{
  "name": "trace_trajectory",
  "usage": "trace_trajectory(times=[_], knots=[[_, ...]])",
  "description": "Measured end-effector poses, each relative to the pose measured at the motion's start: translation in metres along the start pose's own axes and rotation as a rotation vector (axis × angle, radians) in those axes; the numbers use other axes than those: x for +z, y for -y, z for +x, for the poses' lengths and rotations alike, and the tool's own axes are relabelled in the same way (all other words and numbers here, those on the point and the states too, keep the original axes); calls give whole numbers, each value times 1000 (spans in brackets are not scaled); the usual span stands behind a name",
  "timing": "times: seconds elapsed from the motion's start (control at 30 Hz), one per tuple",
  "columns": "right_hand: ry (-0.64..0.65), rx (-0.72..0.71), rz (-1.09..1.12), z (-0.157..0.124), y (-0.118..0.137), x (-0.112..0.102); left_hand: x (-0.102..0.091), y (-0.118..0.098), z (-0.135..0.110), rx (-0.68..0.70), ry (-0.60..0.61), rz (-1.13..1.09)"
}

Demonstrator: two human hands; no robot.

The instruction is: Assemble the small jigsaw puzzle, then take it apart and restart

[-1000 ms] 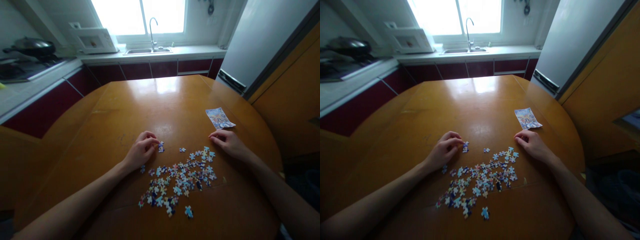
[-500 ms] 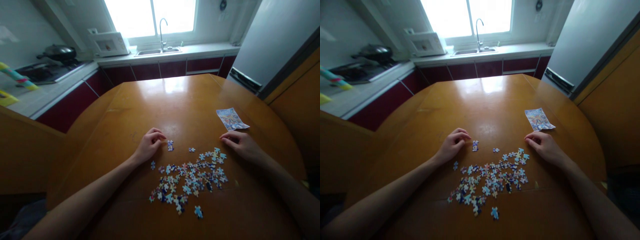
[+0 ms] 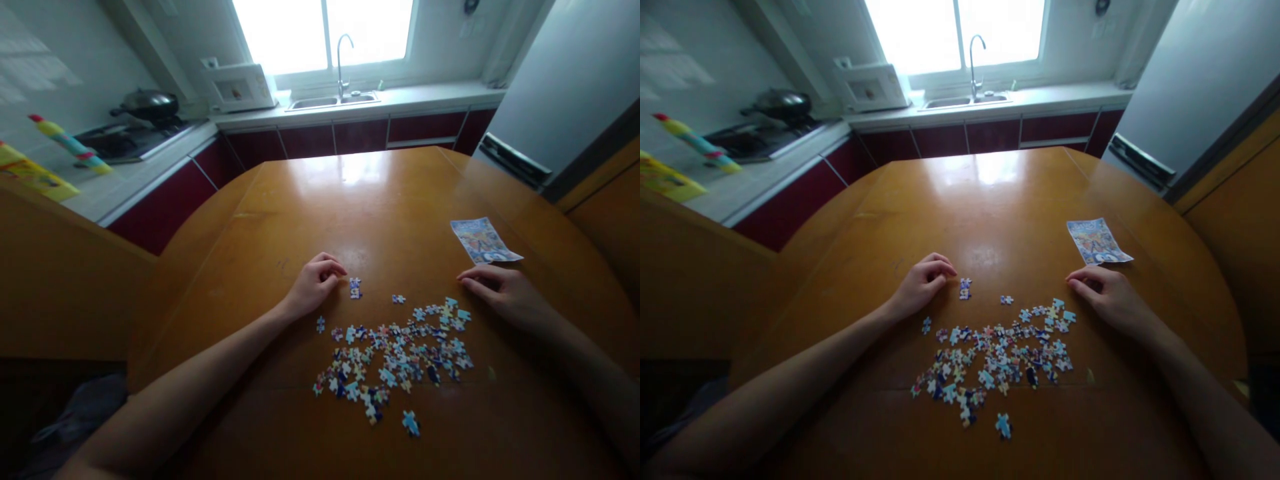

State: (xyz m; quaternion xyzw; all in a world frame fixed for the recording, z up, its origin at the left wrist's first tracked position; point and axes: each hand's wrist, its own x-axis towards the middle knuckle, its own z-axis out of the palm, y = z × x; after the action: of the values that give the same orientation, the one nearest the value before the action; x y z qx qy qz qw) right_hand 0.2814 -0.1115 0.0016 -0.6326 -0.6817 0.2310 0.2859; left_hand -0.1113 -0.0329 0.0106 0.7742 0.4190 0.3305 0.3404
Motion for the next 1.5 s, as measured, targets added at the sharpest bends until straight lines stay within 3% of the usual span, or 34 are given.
trace_trajectory(times=[1.5], knots=[[23, -11, -23, 2, -2, -2, 1, 1, 1, -32, -24, -10]])
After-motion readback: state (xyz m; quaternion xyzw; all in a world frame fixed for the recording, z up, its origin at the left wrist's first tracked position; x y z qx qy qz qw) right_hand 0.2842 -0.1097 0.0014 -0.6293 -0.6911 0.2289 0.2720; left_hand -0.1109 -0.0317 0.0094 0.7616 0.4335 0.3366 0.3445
